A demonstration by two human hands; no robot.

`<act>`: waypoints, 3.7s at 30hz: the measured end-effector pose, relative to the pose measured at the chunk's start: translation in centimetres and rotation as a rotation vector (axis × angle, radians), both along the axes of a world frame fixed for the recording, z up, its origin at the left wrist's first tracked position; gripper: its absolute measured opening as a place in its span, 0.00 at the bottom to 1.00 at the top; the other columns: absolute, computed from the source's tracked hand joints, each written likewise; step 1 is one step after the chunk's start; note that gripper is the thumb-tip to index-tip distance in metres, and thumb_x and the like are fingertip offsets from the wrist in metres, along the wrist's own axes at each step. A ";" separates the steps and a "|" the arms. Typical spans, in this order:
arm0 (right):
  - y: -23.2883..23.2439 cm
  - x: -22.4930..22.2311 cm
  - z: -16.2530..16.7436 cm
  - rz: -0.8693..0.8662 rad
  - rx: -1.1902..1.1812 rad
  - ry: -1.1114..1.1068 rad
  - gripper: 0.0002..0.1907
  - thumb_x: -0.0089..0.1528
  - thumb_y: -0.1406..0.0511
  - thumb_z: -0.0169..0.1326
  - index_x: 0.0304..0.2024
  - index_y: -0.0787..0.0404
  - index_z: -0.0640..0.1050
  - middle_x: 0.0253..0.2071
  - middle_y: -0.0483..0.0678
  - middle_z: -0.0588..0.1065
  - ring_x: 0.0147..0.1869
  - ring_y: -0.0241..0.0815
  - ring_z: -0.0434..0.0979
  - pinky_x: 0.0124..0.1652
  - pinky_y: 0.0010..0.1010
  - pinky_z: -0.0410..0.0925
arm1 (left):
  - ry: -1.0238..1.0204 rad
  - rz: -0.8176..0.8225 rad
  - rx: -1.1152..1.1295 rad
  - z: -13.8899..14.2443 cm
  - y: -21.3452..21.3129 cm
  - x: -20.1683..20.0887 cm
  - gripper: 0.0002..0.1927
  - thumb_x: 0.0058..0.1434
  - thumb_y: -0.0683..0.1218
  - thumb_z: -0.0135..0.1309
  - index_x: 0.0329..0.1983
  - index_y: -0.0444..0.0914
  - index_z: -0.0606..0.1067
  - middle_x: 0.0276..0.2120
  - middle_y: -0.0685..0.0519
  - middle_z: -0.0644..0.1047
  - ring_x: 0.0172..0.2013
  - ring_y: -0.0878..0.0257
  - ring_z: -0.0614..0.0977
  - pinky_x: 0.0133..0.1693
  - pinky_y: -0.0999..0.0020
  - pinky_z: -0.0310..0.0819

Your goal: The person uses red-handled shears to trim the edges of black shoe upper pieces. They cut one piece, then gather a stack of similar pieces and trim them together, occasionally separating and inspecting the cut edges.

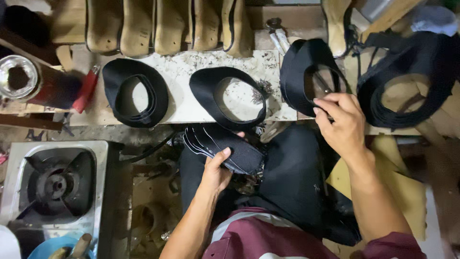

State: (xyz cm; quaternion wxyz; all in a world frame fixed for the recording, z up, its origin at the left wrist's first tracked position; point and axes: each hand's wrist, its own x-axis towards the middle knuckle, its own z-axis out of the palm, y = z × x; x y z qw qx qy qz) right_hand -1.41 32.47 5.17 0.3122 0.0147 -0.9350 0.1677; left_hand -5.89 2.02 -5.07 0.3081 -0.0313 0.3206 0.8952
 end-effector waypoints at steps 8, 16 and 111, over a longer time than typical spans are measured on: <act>-5.1 1.4 0.2 -0.011 0.041 -0.121 0.16 0.58 0.69 0.66 0.49 0.65 0.81 0.56 0.54 0.74 0.60 0.55 0.72 0.57 0.46 0.69 | -0.033 0.006 -0.071 -1.3 -2.6 1.3 0.29 0.58 0.44 0.59 0.62 0.29 0.70 0.58 0.41 0.77 0.58 0.50 0.79 0.62 0.52 0.71; -12.7 4.8 -7.7 0.340 -0.740 -0.625 0.26 0.52 0.67 0.68 0.51 0.69 0.78 0.57 0.53 0.76 0.45 0.40 0.79 0.40 0.28 0.74 | 0.049 -0.072 0.060 -1.8 -5.1 3.6 0.31 0.58 0.42 0.59 0.65 0.30 0.69 0.61 0.46 0.76 0.61 0.54 0.77 0.65 0.57 0.68; -18.7 -6.2 3.4 0.591 0.040 -0.175 0.20 0.60 0.63 0.66 0.50 0.68 0.79 0.55 0.58 0.77 0.58 0.56 0.78 0.58 0.43 0.71 | -0.039 0.304 0.032 -2.4 -13.8 6.3 0.29 0.56 0.38 0.60 0.62 0.32 0.69 0.54 0.45 0.77 0.55 0.51 0.80 0.60 0.52 0.72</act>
